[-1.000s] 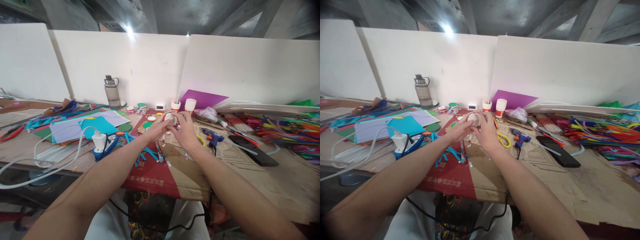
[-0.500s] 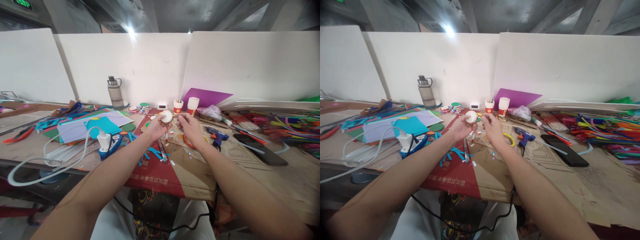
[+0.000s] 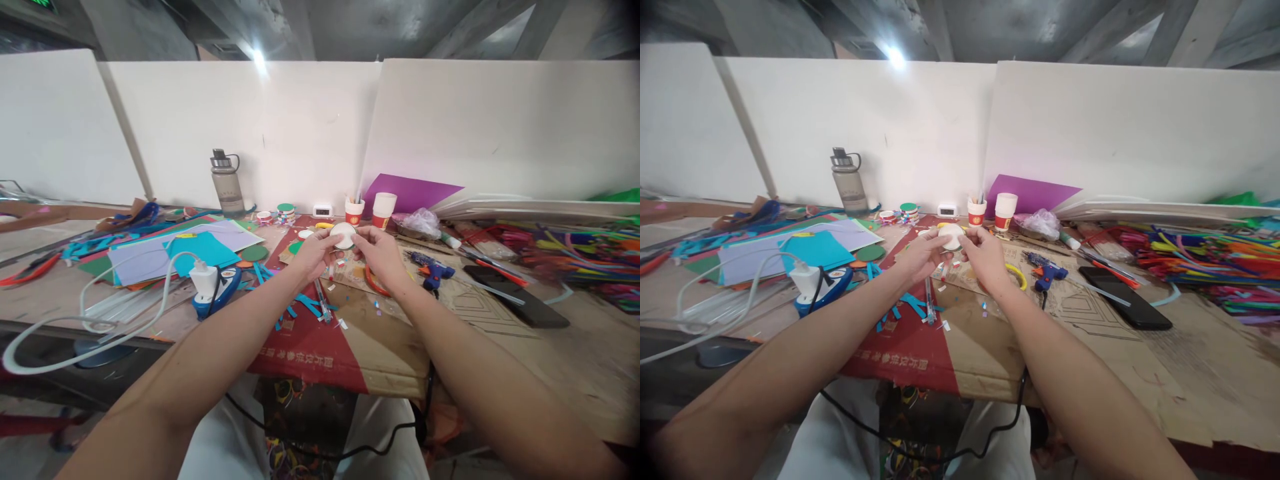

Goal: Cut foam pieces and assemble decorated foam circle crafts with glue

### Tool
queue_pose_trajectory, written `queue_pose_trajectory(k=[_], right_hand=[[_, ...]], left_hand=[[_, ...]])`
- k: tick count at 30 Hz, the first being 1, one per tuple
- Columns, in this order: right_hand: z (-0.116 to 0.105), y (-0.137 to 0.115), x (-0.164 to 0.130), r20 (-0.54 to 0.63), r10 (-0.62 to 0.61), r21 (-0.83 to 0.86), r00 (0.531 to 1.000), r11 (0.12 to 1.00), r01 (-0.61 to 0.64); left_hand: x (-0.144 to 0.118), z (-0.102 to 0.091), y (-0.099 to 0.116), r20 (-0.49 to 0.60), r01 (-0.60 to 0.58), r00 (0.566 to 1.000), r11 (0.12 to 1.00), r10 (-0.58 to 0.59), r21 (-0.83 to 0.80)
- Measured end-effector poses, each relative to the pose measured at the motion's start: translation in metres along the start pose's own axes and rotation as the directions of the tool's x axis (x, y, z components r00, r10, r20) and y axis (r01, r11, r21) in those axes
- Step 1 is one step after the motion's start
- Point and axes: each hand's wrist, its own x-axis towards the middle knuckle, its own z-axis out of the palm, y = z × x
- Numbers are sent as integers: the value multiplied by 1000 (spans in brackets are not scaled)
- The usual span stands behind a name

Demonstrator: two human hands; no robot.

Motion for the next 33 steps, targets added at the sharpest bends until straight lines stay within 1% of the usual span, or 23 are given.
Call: queue_pose_trajectory(k=[6, 8, 9, 11, 13, 15, 19, 25, 27, 29, 33], right_hand=[[2, -3, -1, 4, 54, 34, 999, 998, -54], [1, -2, 0, 6, 52, 31, 999, 998, -52], [1, -1, 1, 11, 44, 24, 999, 999, -45], [0, 2, 2, 20, 18, -1, 1000, 1000, -18], [-1, 4, 3, 28, -20, -28, 999, 999, 20], [-2, 5, 3, 29, -46, -30, 999, 998, 47], [-2, 4, 1, 21, -87, -10, 996, 996, 88], [-2, 3, 0, 6, -149, -6, 989, 989, 149], [-2, 3, 0, -13, -176, -23, 984, 984, 176], [-2, 3, 0, -32, -194, -45, 980, 980, 192], [-4, 3, 0, -52, -190, -74, 980, 980, 186]], left_hand=[[-2, 2, 1, -9, -21, 1000, 999, 22, 47], [-1, 2, -1, -19, -64, 998, 992, 66, 113], [-1, 1, -2, -27, -106, 993, 980, 112, 168], [-1, 0, -3, -39, -213, 971, 925, 237, 313], [-1, 0, -4, -26, -300, 937, 842, 347, 448], [-1, -1, -2, 9, -341, 918, 779, 395, 526], [-2, -1, 2, 73, -370, 910, 718, 409, 589], [-3, -1, 8, 126, -387, 903, 649, 412, 655], [-3, -1, 9, 135, -383, 907, 648, 398, 658], [-2, -1, 10, 145, -367, 920, 669, 365, 646], [-1, -2, 10, 169, -357, 931, 709, 324, 608]])
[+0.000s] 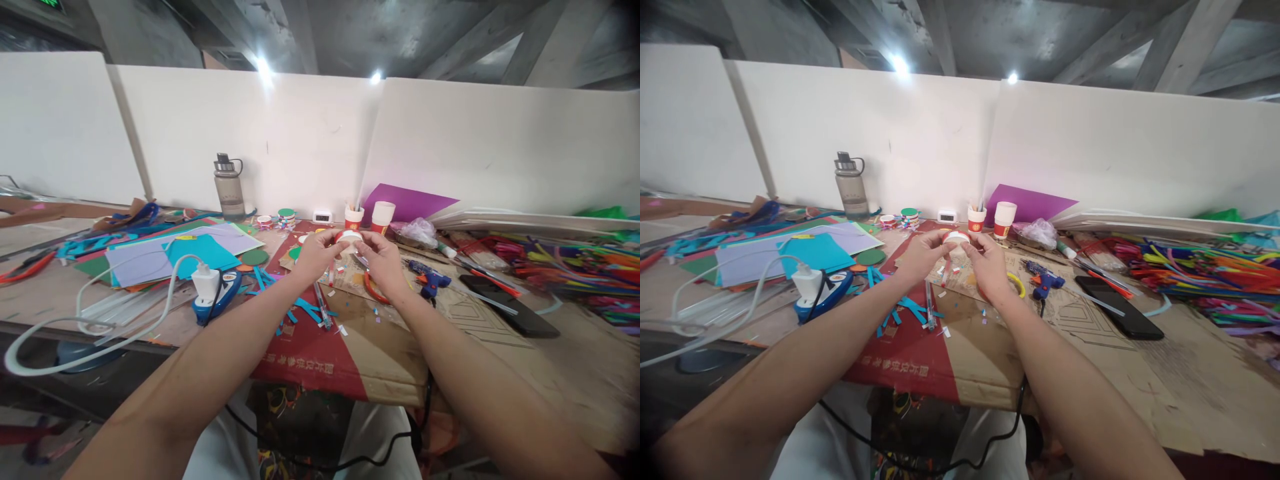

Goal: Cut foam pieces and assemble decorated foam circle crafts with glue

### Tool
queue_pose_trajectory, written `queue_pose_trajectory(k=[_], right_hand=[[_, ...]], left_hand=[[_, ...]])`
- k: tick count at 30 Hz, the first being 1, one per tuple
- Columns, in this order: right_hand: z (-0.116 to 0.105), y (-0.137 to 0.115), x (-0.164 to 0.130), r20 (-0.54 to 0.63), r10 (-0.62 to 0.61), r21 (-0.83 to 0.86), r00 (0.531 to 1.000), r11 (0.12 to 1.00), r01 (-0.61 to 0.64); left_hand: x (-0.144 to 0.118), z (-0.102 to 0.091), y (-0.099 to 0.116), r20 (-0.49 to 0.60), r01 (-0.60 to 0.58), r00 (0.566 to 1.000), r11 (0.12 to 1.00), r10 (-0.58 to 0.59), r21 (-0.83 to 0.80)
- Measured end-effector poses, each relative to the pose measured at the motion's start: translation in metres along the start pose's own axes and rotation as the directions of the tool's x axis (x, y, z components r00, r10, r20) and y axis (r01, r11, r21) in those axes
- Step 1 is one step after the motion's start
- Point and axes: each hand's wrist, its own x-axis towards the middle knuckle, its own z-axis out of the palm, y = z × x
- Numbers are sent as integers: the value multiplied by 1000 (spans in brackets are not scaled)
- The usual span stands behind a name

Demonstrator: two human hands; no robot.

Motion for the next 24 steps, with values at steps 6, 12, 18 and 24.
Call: queue_pose_trajectory(k=[6, 12, 18, 24], right_hand=[[0, 3, 1, 37, 16, -13, 999, 1000, -15], [3, -1, -2, 46, -26, -129, 999, 991, 32], [3, -2, -2, 66, 56, -27, 996, 998, -54], [-1, 0, 1, 82, 191, -49, 978, 981, -187]], left_hand=[[-1, 3, -3, 11, 25, 1000, 997, -24, -70], [-2, 4, -2, -34, 68, 997, 996, -70, -59], [-2, 5, -4, 5, 225, 970, 897, -241, -381], [-1, 6, -11, 90, 400, 908, 783, -409, -477]])
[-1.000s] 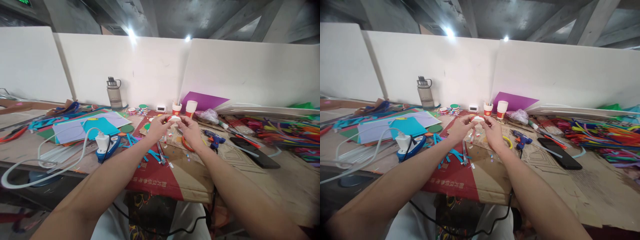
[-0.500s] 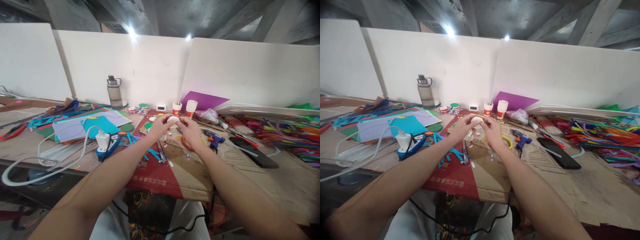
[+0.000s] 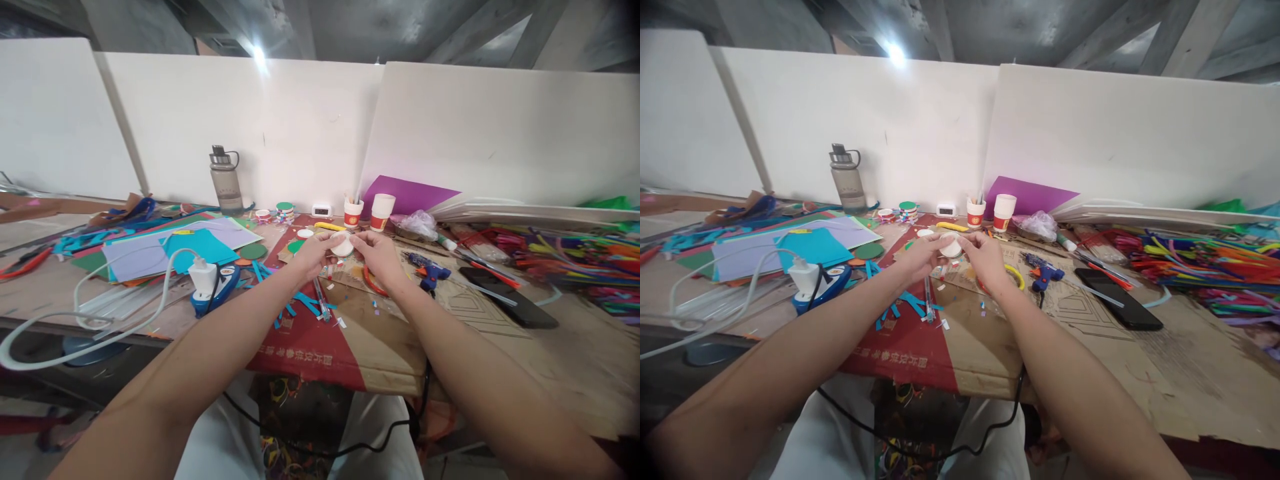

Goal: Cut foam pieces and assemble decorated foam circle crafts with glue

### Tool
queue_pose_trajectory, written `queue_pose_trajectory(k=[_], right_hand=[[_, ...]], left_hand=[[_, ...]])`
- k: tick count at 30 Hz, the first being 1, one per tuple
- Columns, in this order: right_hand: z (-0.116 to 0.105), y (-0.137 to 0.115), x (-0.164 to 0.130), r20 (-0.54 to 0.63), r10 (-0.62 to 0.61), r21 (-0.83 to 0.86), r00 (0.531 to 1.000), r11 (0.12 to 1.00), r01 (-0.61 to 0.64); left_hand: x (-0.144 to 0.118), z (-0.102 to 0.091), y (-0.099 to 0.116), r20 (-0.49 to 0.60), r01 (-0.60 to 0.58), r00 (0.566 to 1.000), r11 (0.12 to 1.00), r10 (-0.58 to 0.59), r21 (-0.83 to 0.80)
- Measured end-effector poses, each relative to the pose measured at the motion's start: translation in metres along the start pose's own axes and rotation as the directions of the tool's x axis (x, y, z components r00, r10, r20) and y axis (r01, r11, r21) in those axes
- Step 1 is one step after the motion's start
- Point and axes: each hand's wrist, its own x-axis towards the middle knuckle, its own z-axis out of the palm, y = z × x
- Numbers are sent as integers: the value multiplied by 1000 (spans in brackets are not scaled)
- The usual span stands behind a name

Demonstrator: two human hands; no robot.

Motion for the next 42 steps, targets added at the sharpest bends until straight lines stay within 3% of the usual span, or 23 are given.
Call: queue_pose_trajectory(k=[4, 8, 11, 14, 19, 23, 28, 31, 37, 42], right_hand=[[0, 1, 1, 26, 65, 28, 998, 997, -66], [1, 4, 1, 30, 25, 40, 999, 999, -26], [1, 7, 0, 24, -8, -32, 1000, 999, 9], [1, 9, -2, 48, -70, -157, 996, 985, 77], [5, 10, -7, 199, -209, -320, 957, 909, 265], [7, 22, -2, 352, -335, -451, 874, 758, 471], [8, 35, 2, 473, -372, -485, 799, 647, 589], [14, 30, -5, 603, -399, -446, 691, 550, 706], [34, 18, -17, 806, -322, -413, 496, 295, 862], [34, 18, -16, 856, -340, -338, 389, 200, 920]], left_hand=[[1, 0, -1, -36, 53, 998, 998, -53, -18], [4, -4, 5, -77, 11, 997, 999, -14, -33], [10, -14, 16, -229, -49, 973, 995, 28, -88], [17, -28, 29, -353, -141, 931, 982, 87, -129], [22, -47, 39, -422, -236, 893, 962, 158, -139], [20, -42, 32, -411, -221, 897, 971, 163, -97], [21, -37, 20, -346, -181, 920, 983, 184, 41], [23, -39, 16, -322, -207, 911, 962, 256, 180], [20, -40, 15, -176, -335, 866, 805, 468, 490], [17, -38, 17, -114, -393, 825, 707, 553, 588]])
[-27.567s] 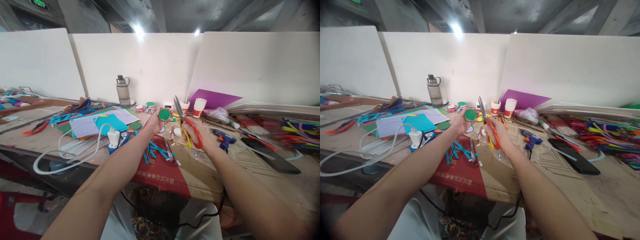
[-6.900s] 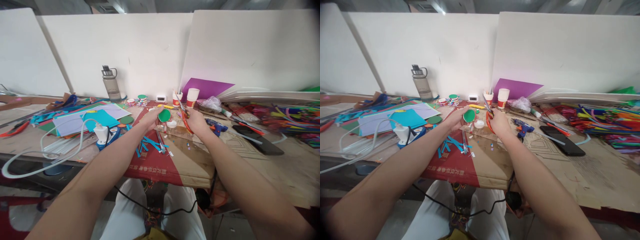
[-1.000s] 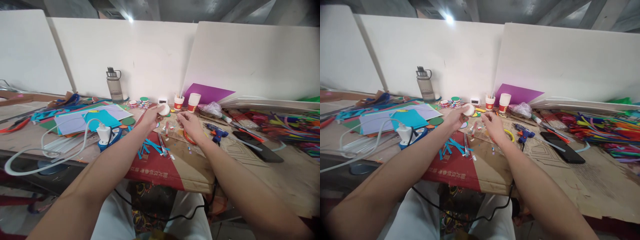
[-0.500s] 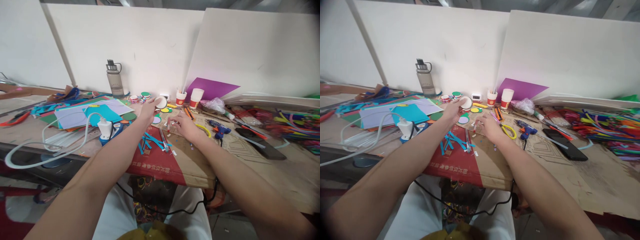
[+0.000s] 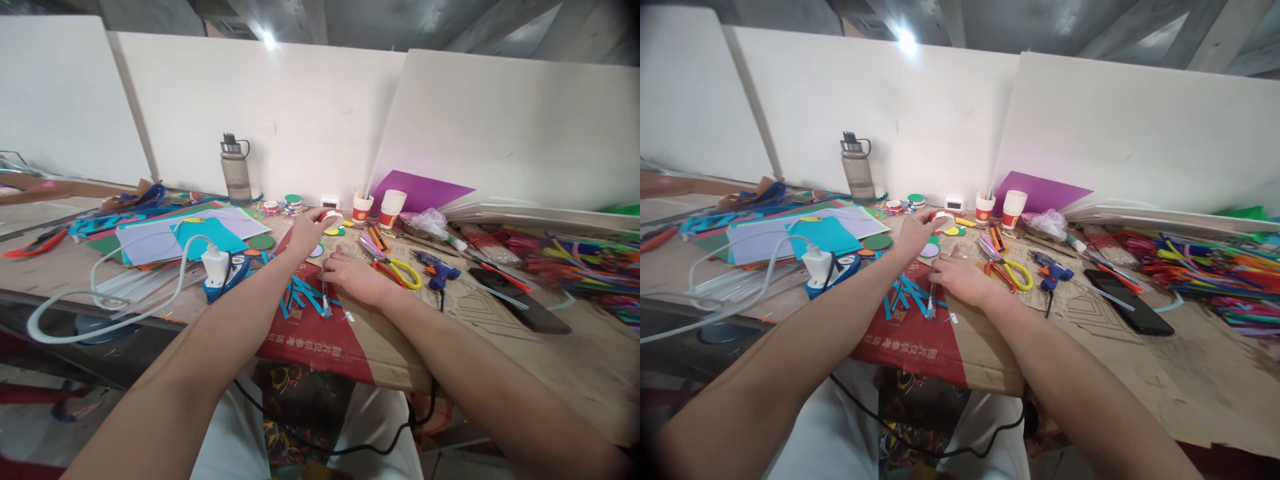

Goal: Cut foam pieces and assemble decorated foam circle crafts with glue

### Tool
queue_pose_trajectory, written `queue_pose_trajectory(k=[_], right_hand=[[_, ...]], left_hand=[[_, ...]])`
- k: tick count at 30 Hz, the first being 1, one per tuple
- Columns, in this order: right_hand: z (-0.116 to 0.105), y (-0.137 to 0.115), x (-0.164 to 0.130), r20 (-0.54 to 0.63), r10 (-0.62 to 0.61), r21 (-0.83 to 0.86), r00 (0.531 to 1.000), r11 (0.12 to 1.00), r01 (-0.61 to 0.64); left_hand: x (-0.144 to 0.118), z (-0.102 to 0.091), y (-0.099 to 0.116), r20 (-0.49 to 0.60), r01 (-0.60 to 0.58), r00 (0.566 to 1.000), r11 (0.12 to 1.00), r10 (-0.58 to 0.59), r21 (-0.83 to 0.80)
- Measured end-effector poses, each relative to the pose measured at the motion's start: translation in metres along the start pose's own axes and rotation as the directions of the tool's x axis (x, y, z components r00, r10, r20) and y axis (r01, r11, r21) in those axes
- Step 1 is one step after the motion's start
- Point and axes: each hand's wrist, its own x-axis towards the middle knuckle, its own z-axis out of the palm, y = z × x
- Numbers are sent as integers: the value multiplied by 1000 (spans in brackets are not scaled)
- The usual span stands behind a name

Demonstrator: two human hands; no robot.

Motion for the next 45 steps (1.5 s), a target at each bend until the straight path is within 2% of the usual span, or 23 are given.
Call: queue_pose_trajectory(k=[4, 7, 8, 9, 11, 13, 14, 16, 19, 25, 31, 37, 45], right_hand=[[-10, 5, -8, -46, 11, -2, 999, 1000, -11], [-18, 11, -14, -193, 152, 115, 969, 985, -131], [-20, 12, -15, -269, 237, 196, 934, 962, -189], [-21, 14, -17, -342, 341, 296, 876, 924, -244], [-24, 15, -18, -433, 559, 530, 706, 792, -303], [-26, 14, -18, -422, 716, 733, 556, 630, -256], [-29, 13, -17, -396, 762, 801, 513, 560, -213], [-34, 10, -15, -366, 801, 865, 473, 480, -143], [-42, 7, -13, -392, 802, 857, 450, 497, -139], [-44, 9, -15, -422, 815, 797, 397, 542, -266], [-39, 15, -15, -411, 809, 765, 420, 557, -323], [-39, 16, -16, -447, 790, 716, 420, 597, -362], [-40, 14, -16, -474, 768, 682, 431, 630, -372]], left_hand=[[0, -2, 2, 26, 31, 999, 999, -30, -39], [-1, -2, 6, 40, 45, 998, 995, -41, -86], [-2, -2, 7, 45, 47, 998, 994, -43, -97], [-3, -1, 9, 49, 52, 998, 993, -47, -104], [-5, 2, 11, 67, 66, 996, 992, -59, -110], [-8, 6, 12, 109, 80, 992, 990, -67, -120], [-10, 8, 13, 138, 83, 988, 989, -66, -125], [-14, 13, 14, 190, 83, 980, 989, -59, -126], [-18, 19, 15, 218, 74, 975, 992, -50, -100], [-26, 27, 16, 271, 55, 962, 996, -33, -76], [-29, 28, 17, 256, 32, 966, 998, -19, -46], [-31, 28, 21, 266, 17, 964, 1000, -16, -1], [-31, 26, 26, 260, 14, 964, 988, -55, 155]])
